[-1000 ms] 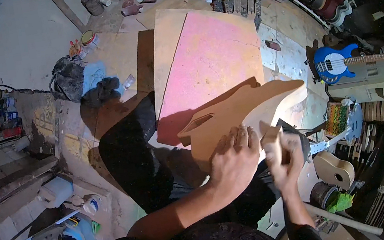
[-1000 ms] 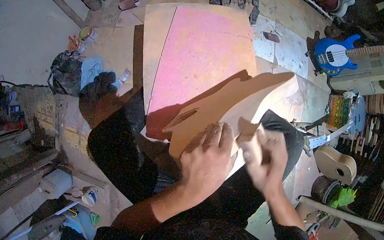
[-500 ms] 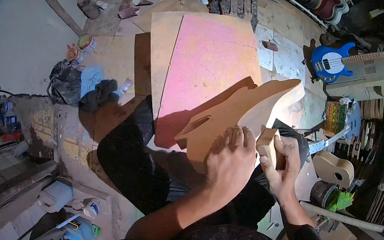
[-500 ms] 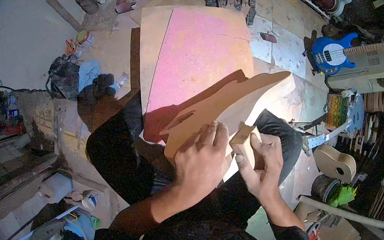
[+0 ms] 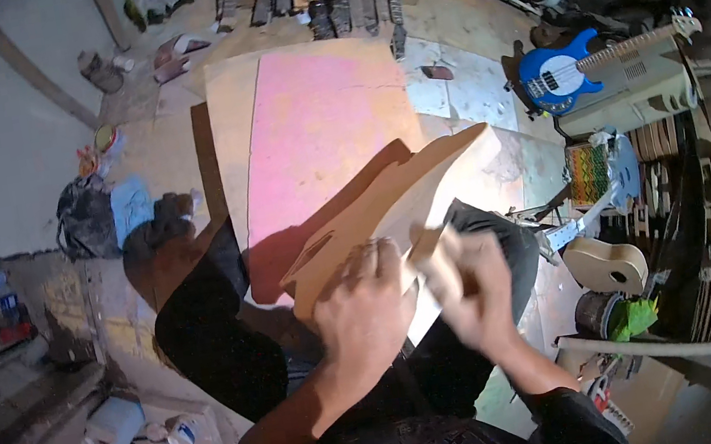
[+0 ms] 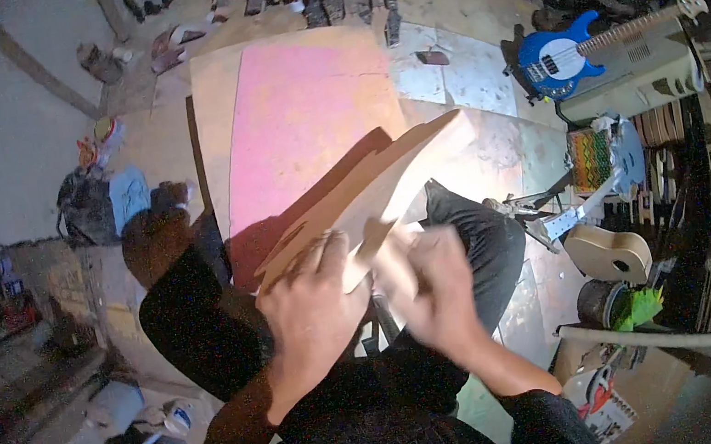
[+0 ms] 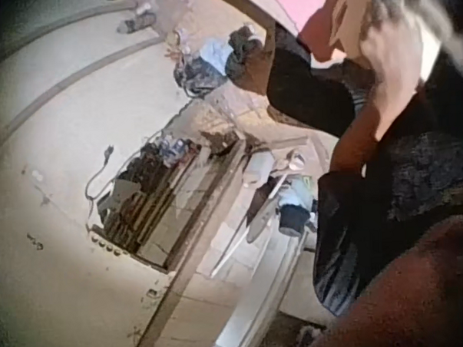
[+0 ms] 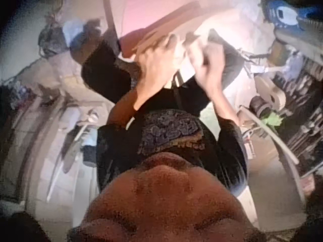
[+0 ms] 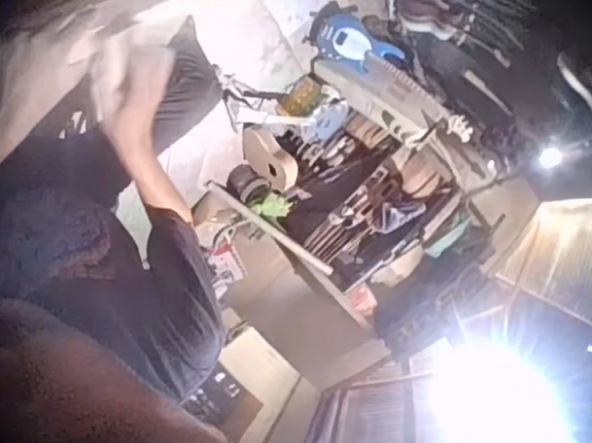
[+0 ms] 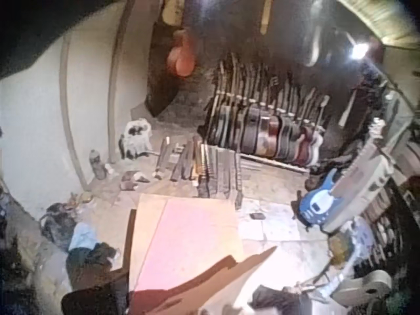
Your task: The person sands the surfaces and edges of a wooden electric guitar body using a sanding block, frequently turning the guitar body to reach different sides.
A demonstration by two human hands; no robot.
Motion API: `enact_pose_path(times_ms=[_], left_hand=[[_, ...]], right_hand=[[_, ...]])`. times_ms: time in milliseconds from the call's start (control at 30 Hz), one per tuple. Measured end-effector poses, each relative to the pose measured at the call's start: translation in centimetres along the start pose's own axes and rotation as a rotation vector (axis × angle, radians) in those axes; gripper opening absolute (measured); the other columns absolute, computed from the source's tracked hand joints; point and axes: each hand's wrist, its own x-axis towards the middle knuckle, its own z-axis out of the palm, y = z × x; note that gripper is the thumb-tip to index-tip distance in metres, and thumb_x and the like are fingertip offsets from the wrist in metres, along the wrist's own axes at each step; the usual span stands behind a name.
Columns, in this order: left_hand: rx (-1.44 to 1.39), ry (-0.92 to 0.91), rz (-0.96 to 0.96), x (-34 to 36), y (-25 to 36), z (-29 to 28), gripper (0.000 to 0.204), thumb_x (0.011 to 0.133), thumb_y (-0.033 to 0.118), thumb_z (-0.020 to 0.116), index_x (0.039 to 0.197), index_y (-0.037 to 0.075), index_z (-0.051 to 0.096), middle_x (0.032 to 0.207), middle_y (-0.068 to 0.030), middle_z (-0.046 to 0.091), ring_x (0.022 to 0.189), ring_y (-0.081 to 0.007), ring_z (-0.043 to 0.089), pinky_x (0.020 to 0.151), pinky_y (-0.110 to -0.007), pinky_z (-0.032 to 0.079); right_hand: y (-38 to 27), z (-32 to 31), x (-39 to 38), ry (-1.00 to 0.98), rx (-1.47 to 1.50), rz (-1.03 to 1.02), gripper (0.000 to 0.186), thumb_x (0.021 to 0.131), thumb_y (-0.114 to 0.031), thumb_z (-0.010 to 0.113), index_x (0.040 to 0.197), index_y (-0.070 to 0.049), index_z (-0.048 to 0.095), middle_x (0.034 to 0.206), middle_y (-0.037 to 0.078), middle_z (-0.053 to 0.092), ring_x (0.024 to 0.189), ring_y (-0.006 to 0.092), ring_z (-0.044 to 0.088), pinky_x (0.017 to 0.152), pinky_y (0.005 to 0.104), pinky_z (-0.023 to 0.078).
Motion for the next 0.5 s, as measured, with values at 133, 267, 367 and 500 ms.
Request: enact_pose_path(times_ms=[133,267,367,500], left_hand=[[0.02,-0.006,0.01,0.6,-0.1,-0.2,0.044,0.082,0.034,0.081,0.115,0.009,0.069,0.108,-0.009,0.076,0.088,-0.0264,0.076,0.074,-0.039,0.061],[0.003,0.009,-0.008,0.7,-0.3,-0.3,0.042,0.083,0.035,0.08,0.115,0.008,0.071,0.108,-0.0101,0.076,0.091,-0.0287,0.076,0.076,-0.041,0.062],[-0.022,-0.048,-0.016,0.7,0.1,-0.5,0.044,0.082,0.031,0.082,0.119,0.008,0.073,0.117,-0.0125,0.077,0.1,-0.0308,0.077,0.084,-0.042,0.062],[-0.037,-0.056,-0.019,1.1,0.0,0.0,0.044,0.082,0.031,0.083,0.117,0.007,0.074,0.115,-0.0135,0.077,0.098,-0.0318,0.077,0.084,-0.042,0.062]], right_hand=[[4.1,0.2,1.8,0.062,0.089,0.446,0.026,0.089,-0.011,0.082,0.106,0.001,0.066,0.092,0.014,0.061,0.079,0.0266,0.059,0.074,0.036,0.049],[0.3,0.0,0.3,0.03,0.03,0.059,0.034,0.083,-0.014,0.085,0.11,-0.001,0.069,0.095,0.016,0.061,0.087,0.0295,0.062,0.078,0.0385,0.05],[6.2,0.0,0.6,0.041,0.039,0.188,0.041,0.084,-0.024,0.084,0.114,0.0,0.07,0.1,0.018,0.063,0.094,0.0324,0.062,0.083,0.0409,0.05],[4.9,-0.3,1.8,0.028,-0.023,0.179,0.038,0.088,-0.024,0.08,0.115,0.002,0.069,0.104,0.018,0.064,0.097,0.0344,0.061,0.086,0.0422,0.049]])
